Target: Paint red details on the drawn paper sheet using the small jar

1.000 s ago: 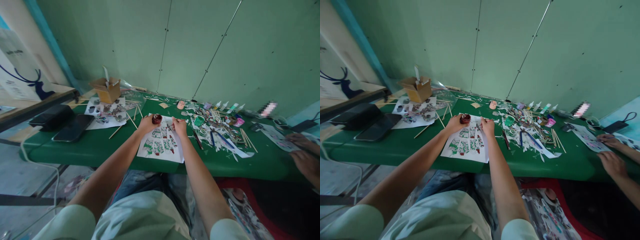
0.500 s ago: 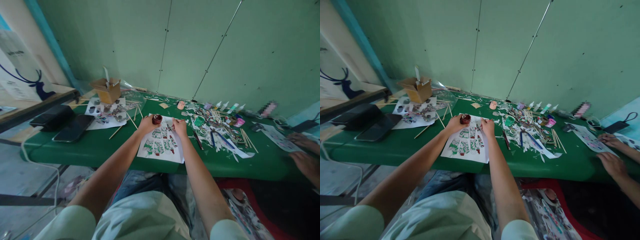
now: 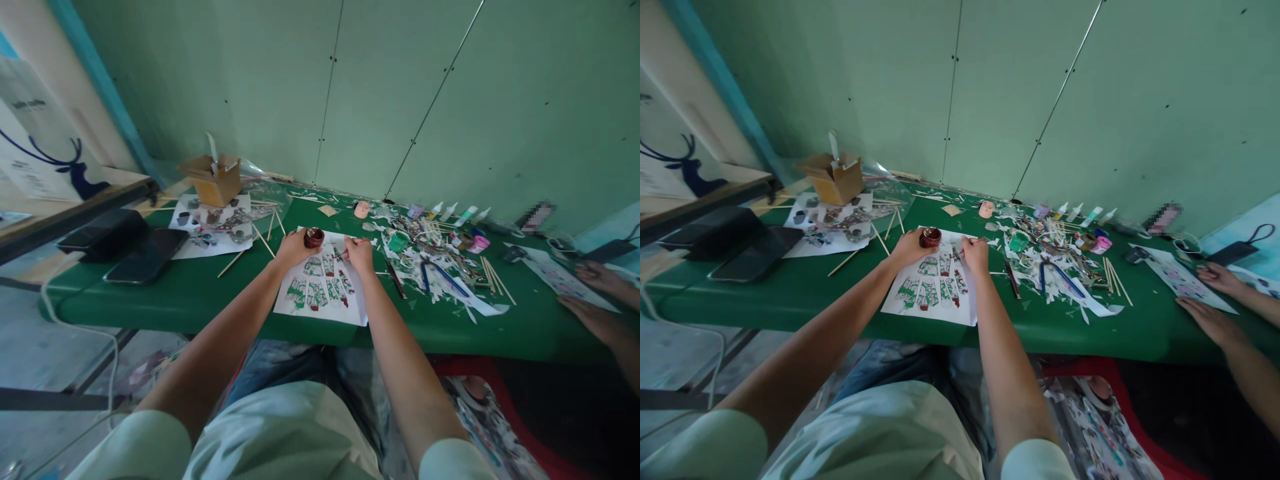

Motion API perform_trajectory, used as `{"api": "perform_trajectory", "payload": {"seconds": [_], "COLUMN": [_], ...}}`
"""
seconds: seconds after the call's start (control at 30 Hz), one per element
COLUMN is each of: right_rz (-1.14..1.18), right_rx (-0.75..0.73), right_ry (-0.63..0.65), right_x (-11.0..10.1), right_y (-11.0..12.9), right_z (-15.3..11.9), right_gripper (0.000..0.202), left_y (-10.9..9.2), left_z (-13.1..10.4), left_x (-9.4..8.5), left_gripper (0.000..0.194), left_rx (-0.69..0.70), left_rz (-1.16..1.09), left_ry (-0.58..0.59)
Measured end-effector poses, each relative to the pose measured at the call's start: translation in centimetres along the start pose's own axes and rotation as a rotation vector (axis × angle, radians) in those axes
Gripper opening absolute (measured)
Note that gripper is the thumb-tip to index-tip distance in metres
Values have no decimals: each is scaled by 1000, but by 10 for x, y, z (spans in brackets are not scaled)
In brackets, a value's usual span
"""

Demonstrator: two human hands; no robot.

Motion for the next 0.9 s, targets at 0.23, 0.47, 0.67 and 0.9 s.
{"api": "perform_trajectory", "payload": {"seconds": [0.23, 0.47, 0.67, 0.9], "right_rz": [-1, 33, 40, -21], "right_rx": [-21, -8, -15, -52], "right_ry": [-1, -5, -3, 10], "right_x": [0, 0, 0, 1], "right_y": [-5, -4, -2, -1], "right_z": [3, 2, 2, 2], "right_gripper": [36, 36, 37, 37], "left_y": [1, 0, 0, 0], "left_z": [0, 0, 0, 0], "left_x": [-1, -1, -2, -1], "left_gripper": [63, 61, 61, 62], "left_rx": [11, 24, 25, 30], "left_rz": [13, -7, -18, -27], "left_ry": [-23, -42, -37, -30]}}
Point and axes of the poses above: each hand's wrist, its own z-axis towards the middle knuckle, its own x-axis out of the palm, y = z × x, the point moved 9 cm from there along z, towards the middle knuckle, and after that the axes turned 9 degrees about -x, right-handed, at the moved point
